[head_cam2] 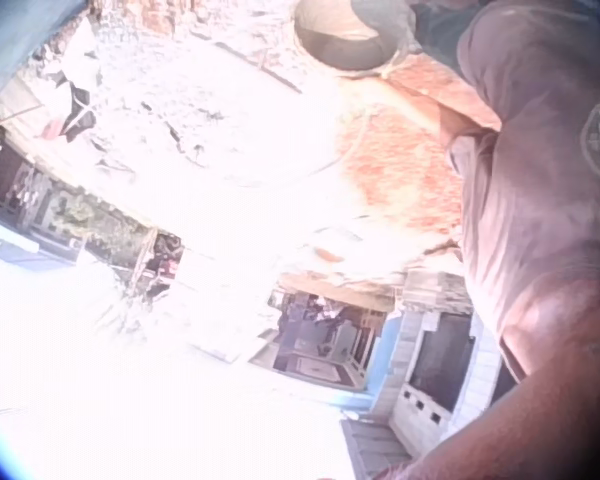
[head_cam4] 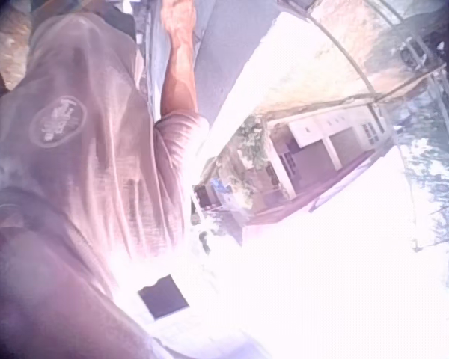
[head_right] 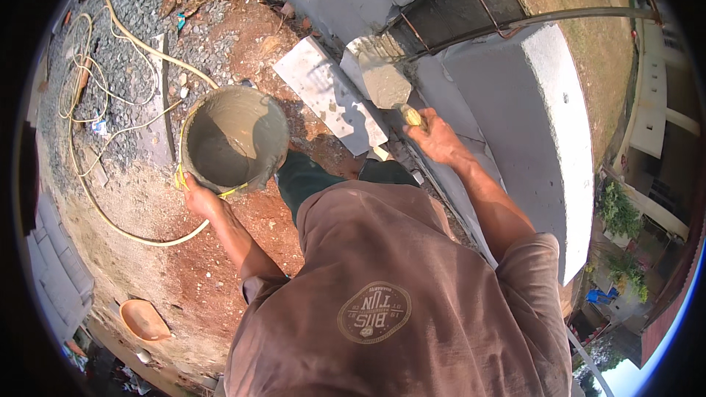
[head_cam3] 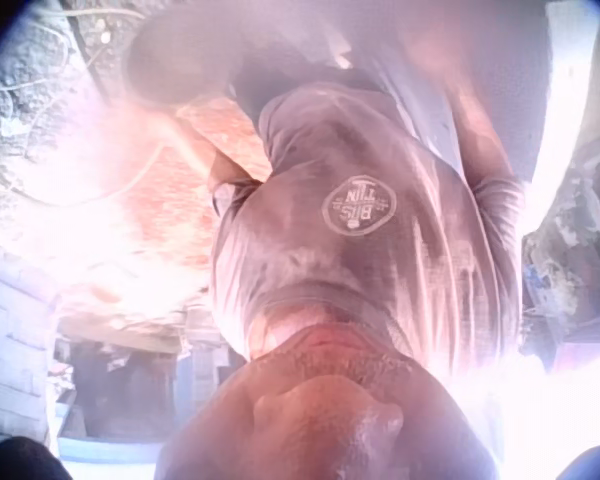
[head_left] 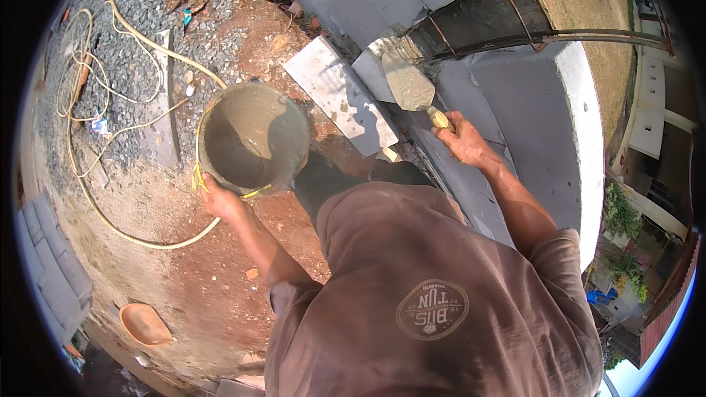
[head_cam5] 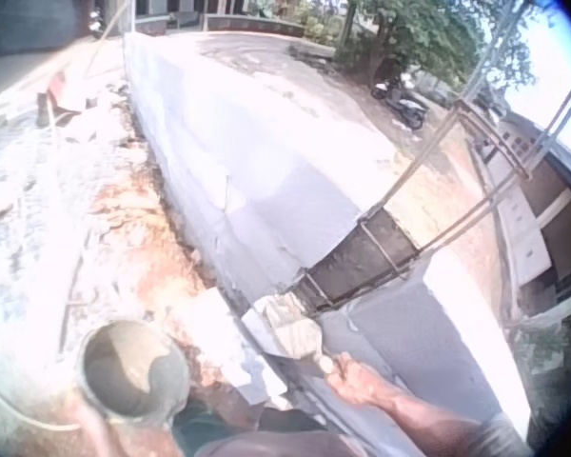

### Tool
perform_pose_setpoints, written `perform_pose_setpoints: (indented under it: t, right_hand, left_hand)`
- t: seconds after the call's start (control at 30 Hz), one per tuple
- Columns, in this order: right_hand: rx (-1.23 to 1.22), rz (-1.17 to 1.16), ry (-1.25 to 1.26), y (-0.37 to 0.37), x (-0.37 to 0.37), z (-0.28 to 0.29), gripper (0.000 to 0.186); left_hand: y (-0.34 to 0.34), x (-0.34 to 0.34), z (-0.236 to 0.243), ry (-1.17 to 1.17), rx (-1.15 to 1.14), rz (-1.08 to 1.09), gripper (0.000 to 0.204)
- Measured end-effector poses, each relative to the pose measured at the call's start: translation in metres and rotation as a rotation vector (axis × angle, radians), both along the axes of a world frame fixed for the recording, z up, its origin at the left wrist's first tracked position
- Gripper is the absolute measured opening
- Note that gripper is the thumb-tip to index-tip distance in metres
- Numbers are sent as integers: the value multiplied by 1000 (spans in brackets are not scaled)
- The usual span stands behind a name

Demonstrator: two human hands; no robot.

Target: The person scoops wet cement from a bucket and applies it to a concrete wall using a trowel. They repeatedly return to the bucket to gather more cement and continue smoothing the wall surface.

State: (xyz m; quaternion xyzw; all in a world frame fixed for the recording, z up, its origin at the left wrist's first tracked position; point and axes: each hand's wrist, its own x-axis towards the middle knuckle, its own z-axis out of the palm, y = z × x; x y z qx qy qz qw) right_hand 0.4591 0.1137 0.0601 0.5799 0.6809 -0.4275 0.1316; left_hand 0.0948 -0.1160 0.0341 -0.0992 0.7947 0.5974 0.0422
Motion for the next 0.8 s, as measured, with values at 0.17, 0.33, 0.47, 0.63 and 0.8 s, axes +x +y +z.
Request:
perform_pose_setpoints:
  t: [0.17, 0.33, 0.47, 0.63, 0.8]
  right_hand:
    - [-427, -396, 489, -38, -36, -82, 34]
    - [-468, -613, 705, -26, -92, -101, 30]
    - [-492, -692, 701, -19, -96, -98, 32]
    - [-446, -761, 760, -32, -74, -120, 36]
    - [-487, -744, 649, -29, -12, -101, 35]
  left_hand:
    - [4, 11, 8, -20, 17, -77, 30]
    - [13, 18, 24, -38, 73, -173, 29]
    - [18, 17, 28, -10, 12, -232, 26]
    - [39, 31, 31, -41, 18, -281, 25]
    - [57, 46, 39, -49, 65, -357, 24]
